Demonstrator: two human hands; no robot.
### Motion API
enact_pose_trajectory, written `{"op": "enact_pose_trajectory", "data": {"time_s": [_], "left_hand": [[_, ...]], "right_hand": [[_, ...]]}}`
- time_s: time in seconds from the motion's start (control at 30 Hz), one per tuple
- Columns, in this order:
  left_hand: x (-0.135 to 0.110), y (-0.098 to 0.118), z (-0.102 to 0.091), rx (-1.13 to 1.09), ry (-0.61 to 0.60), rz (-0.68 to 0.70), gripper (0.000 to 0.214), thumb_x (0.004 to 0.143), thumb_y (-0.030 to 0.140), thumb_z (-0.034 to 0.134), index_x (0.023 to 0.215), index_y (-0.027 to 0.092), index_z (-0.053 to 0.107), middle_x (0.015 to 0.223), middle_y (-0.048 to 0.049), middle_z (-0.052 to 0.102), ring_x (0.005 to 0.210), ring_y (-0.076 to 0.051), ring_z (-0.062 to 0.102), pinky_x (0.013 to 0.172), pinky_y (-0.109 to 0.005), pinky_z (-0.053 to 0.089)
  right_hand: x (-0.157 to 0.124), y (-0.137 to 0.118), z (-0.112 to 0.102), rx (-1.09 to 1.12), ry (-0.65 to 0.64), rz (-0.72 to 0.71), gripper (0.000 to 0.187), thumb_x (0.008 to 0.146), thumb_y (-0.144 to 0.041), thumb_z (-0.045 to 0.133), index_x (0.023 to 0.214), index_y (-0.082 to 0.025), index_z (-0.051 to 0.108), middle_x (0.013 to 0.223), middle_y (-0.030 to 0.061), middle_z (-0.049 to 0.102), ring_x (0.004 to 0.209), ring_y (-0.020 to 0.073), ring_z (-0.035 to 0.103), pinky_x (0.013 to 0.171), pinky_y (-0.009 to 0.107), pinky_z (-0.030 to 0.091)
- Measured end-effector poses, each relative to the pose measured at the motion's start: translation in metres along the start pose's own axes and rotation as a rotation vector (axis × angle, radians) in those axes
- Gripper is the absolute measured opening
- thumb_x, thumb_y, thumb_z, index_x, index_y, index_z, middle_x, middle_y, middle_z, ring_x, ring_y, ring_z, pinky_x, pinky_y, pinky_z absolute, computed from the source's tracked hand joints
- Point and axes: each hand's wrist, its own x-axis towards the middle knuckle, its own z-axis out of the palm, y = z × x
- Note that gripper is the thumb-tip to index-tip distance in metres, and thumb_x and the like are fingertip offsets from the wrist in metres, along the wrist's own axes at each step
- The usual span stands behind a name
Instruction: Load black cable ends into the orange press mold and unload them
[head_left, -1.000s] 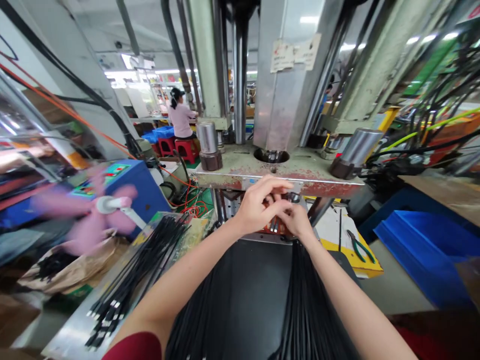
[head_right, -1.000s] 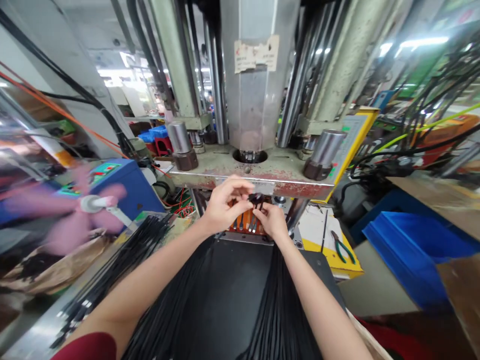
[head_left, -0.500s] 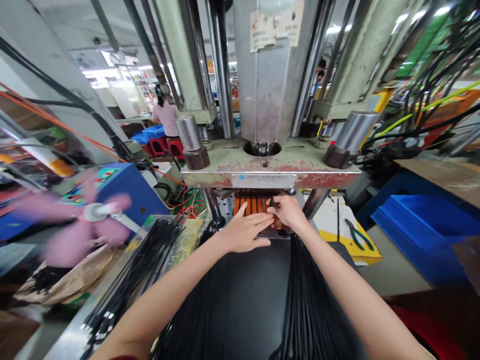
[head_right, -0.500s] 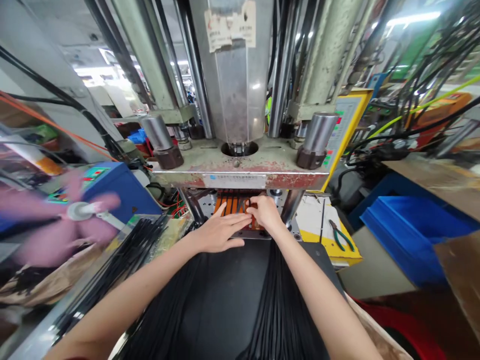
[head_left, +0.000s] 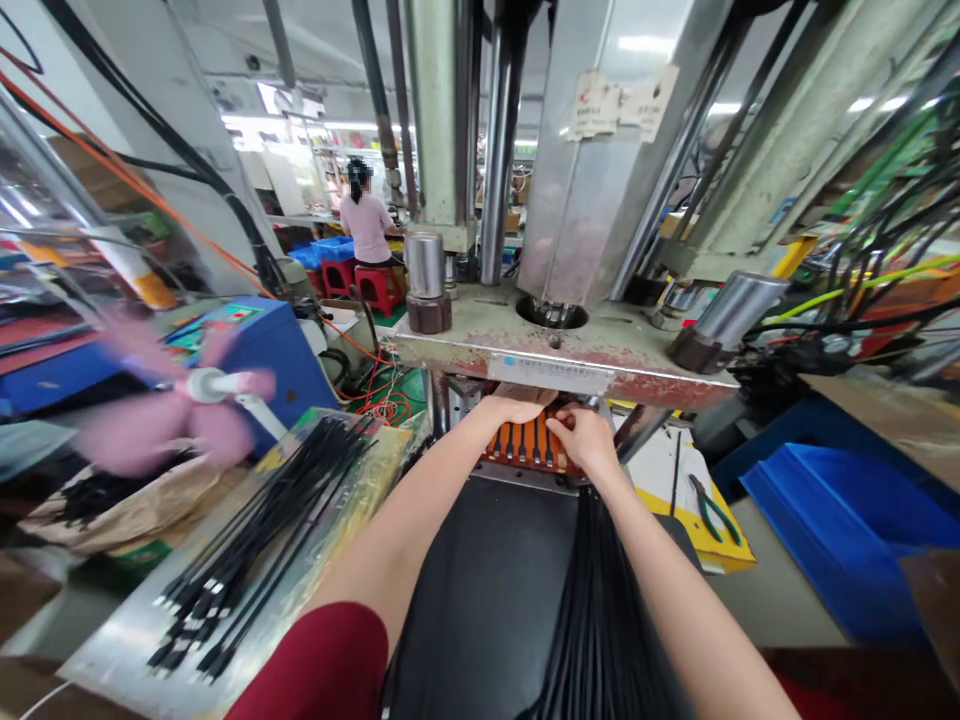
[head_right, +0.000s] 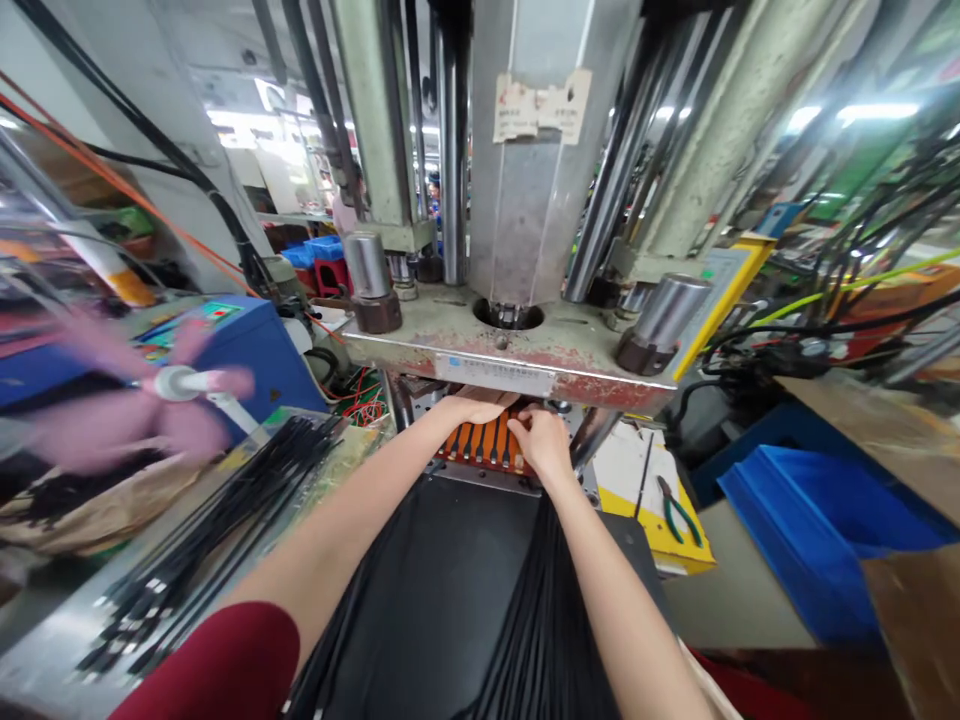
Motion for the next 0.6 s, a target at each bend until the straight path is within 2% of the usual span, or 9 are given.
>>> {"op": "enact_pose_trajectory", "data": {"time_s": [0.07, 0.13, 0.23, 0.3, 0.37, 0.43, 0.5, 0.6], "left_hand": [[-0.027, -0.012, 0.001, -0.008, 0.008, 0.004, 0.050, 0.098, 0.044, 0.019, 0.132, 0.020, 0.045, 0.139, -0.0067, 0.049, 0.127, -0.020, 0.045, 0.107, -0.034, 0.034], [-0.066, -0.026, 0.006, -0.025, 0.088, -0.001, 0.048, 0.098, 0.041, 0.020, 0.132, 0.015, 0.043, 0.138, -0.0105, 0.048, 0.126, -0.021, 0.045, 0.106, -0.034, 0.035], [-0.124, -0.036, 0.019, -0.007, 0.262, -0.119, 0.036, 0.096, 0.025, 0.028, 0.123, 0.009, 0.047, 0.126, -0.0152, 0.054, 0.118, -0.020, 0.051, 0.102, -0.032, 0.040], [-0.149, -0.034, 0.030, 0.106, 0.251, -0.282, 0.030, 0.094, 0.025, 0.035, 0.111, 0.009, 0.054, 0.113, -0.0162, 0.058, 0.110, -0.024, 0.054, 0.096, -0.036, 0.043], [-0.161, -0.028, 0.041, 0.209, 0.133, -0.421, 0.029, 0.090, 0.034, 0.047, 0.098, 0.009, 0.059, 0.105, -0.0182, 0.058, 0.105, -0.031, 0.054, 0.089, -0.042, 0.046], [-0.163, -0.027, 0.048, 0.218, 0.028, -0.477, 0.027, 0.087, 0.034, 0.052, 0.092, 0.009, 0.061, 0.105, -0.0196, 0.058, 0.106, -0.033, 0.054, 0.085, -0.042, 0.047], [-0.160, -0.030, 0.049, 0.167, -0.001, -0.469, 0.019, 0.088, 0.026, 0.049, 0.090, 0.010, 0.060, 0.104, -0.0181, 0.059, 0.103, -0.030, 0.056, 0.083, -0.038, 0.047], [-0.160, -0.037, 0.036, 0.111, 0.038, -0.421, 0.013, 0.090, 0.020, 0.046, 0.089, 0.013, 0.056, 0.092, -0.0098, 0.061, 0.089, -0.021, 0.060, 0.078, -0.030, 0.045]], "right_hand": [[-0.016, 0.015, -0.005, 0.005, 0.067, -0.065, 0.020, 0.084, -0.033, 0.054, 0.089, -0.017, 0.065, 0.086, 0.0072, 0.069, 0.081, 0.0209, 0.064, 0.073, 0.029, 0.044], [-0.041, 0.039, -0.012, -0.098, 0.083, -0.043, 0.025, 0.089, -0.037, 0.048, 0.089, -0.018, 0.064, 0.084, 0.0091, 0.068, 0.078, 0.0235, 0.064, 0.069, 0.031, 0.045], [-0.080, 0.072, -0.016, -0.454, -0.114, 0.146, 0.041, 0.090, -0.051, 0.043, 0.078, -0.019, 0.065, 0.069, 0.0137, 0.065, 0.068, 0.0323, 0.064, 0.059, 0.038, 0.043], [-0.097, 0.084, -0.014, -0.548, -0.281, 0.194, 0.044, 0.089, -0.055, 0.044, 0.075, -0.019, 0.065, 0.066, 0.0152, 0.065, 0.068, 0.0347, 0.064, 0.057, 0.039, 0.042], [-0.105, 0.086, -0.010, -0.515, -0.379, 0.174, 0.038, 0.089, -0.050, 0.047, 0.076, -0.020, 0.066, 0.071, 0.0143, 0.066, 0.073, 0.0334, 0.066, 0.059, 0.037, 0.043], [-0.106, 0.085, -0.008, -0.465, -0.399, 0.162, 0.030, 0.090, -0.042, 0.048, 0.078, -0.021, 0.066, 0.074, 0.0119, 0.068, 0.077, 0.0310, 0.067, 0.061, 0.035, 0.043], [-0.106, 0.083, -0.010, -0.460, -0.345, 0.172, 0.028, 0.090, -0.041, 0.048, 0.081, -0.022, 0.067, 0.074, 0.0102, 0.068, 0.076, 0.0299, 0.067, 0.059, 0.033, 0.042], [-0.110, 0.079, -0.017, -0.524, -0.177, 0.160, 0.033, 0.090, -0.045, 0.046, 0.086, -0.020, 0.068, 0.065, 0.0103, 0.066, 0.065, 0.0301, 0.065, 0.054, 0.033, 0.039]]}}
